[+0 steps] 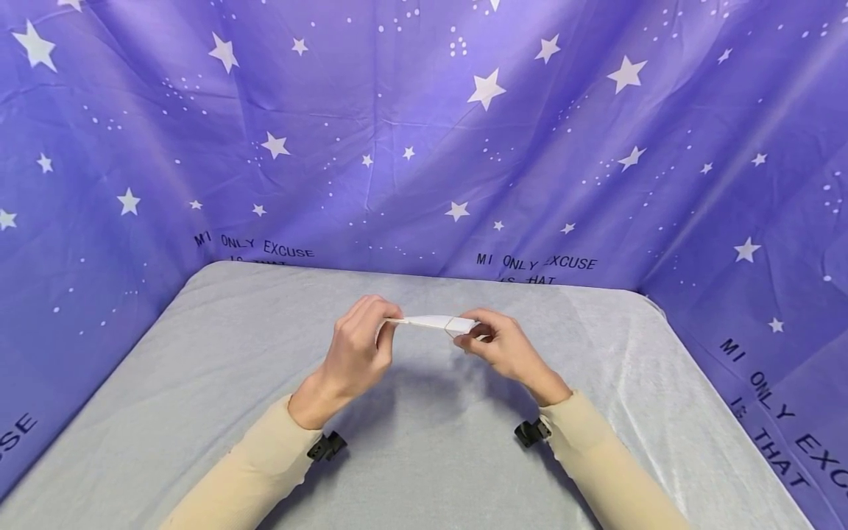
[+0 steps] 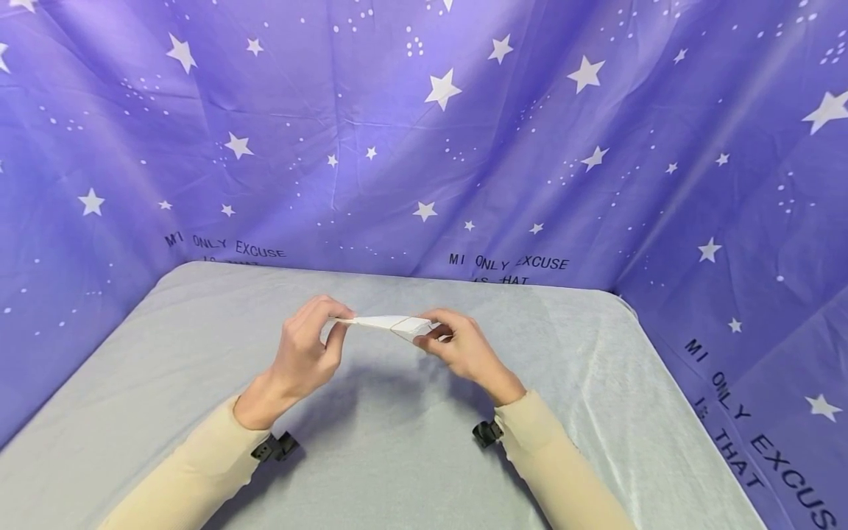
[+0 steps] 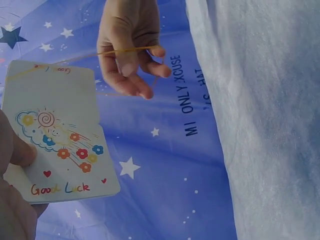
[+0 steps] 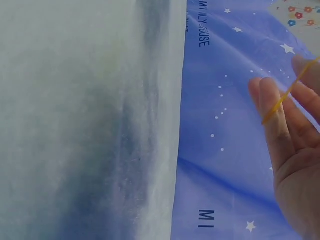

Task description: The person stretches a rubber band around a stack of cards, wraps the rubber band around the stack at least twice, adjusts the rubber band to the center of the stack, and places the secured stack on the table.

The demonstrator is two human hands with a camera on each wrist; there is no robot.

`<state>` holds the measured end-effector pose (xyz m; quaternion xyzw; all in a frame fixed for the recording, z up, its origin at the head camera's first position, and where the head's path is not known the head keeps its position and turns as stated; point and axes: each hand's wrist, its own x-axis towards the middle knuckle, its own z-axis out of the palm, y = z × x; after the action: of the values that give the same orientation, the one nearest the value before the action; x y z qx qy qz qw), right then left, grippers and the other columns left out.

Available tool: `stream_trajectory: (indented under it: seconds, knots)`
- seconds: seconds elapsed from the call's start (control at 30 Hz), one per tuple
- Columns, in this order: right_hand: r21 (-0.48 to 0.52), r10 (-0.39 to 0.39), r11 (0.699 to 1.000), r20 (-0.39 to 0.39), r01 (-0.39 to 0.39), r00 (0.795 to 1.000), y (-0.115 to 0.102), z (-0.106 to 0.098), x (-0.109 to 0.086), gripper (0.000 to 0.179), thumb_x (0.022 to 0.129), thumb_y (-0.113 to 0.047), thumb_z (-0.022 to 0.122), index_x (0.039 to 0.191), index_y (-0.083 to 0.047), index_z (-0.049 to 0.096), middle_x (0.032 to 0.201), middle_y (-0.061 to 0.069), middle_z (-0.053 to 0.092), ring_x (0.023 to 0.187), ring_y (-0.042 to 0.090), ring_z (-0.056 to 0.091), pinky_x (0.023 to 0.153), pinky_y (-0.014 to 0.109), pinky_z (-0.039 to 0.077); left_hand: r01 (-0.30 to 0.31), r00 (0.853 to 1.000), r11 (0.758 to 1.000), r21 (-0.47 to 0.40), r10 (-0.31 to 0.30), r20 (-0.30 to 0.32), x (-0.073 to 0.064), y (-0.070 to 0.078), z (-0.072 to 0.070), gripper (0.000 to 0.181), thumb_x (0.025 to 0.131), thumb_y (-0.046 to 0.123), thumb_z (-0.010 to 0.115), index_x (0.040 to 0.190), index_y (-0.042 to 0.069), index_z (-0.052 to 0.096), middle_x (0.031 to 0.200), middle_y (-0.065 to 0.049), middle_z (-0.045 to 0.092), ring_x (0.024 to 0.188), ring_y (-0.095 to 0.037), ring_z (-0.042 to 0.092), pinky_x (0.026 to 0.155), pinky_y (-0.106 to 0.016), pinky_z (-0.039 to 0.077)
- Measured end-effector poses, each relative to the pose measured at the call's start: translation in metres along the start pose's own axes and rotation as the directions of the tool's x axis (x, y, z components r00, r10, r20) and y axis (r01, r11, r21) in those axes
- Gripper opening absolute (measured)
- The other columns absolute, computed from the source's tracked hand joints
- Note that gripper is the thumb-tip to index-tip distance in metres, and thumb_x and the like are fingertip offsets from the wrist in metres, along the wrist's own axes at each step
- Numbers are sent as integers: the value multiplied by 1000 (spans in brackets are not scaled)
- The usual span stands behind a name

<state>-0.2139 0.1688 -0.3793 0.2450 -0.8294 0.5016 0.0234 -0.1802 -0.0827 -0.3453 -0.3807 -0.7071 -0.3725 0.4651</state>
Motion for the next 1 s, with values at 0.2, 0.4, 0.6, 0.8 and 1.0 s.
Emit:
stream_trajectory:
  seconds: [0.2,0.4,0.6,0.8,1.0]
  knots:
    - [13,-1,1000,-8,2,1000,7,-1,0,21,84,-6,71,104,-3,66,85,12,68,73,31,68,66,45,56,-12,998,1000,-8,11,-58,0,-1,2,16,77,-13,54,85,1,58,75,-7,58,68,-23,56,63,-35,50]
    - [9,13,1000,10,-13,1000,9,-3,1,33,82,-8,74,113,-4,65,94,12,68,77,27,69,64,33,57,-17,997,1000,-2,17,-77,1,-1,1,18,76,-14,53,85,0,58,74,-7,58,68,-22,56,62,-35,49]
    - [68,36,997,52,-40,998,10,-2,1,49,77,-2,77,119,-1,51,103,22,65,84,29,69,60,34,55,-19,994,1000,-3,18,-108,2,-1,2,16,77,-13,54,85,0,59,75,-7,59,68,-21,57,61,-35,49]
    - [298,43,948,226,-111,973,8,1,-1,69,70,-3,82,113,-5,28,126,33,45,85,40,67,68,47,56,0,988,1000,-10,-1,-155,1,-2,2,13,79,-11,56,85,0,60,77,-8,61,69,-22,59,63,-34,50]
    - [521,-177,852,369,-46,912,10,0,-1,78,75,-35,78,124,-6,26,133,41,39,83,57,59,56,55,53,53,983,997,-52,-62,-171,-1,-3,4,12,80,-11,60,85,-1,59,78,-8,61,70,-22,60,66,-33,50]
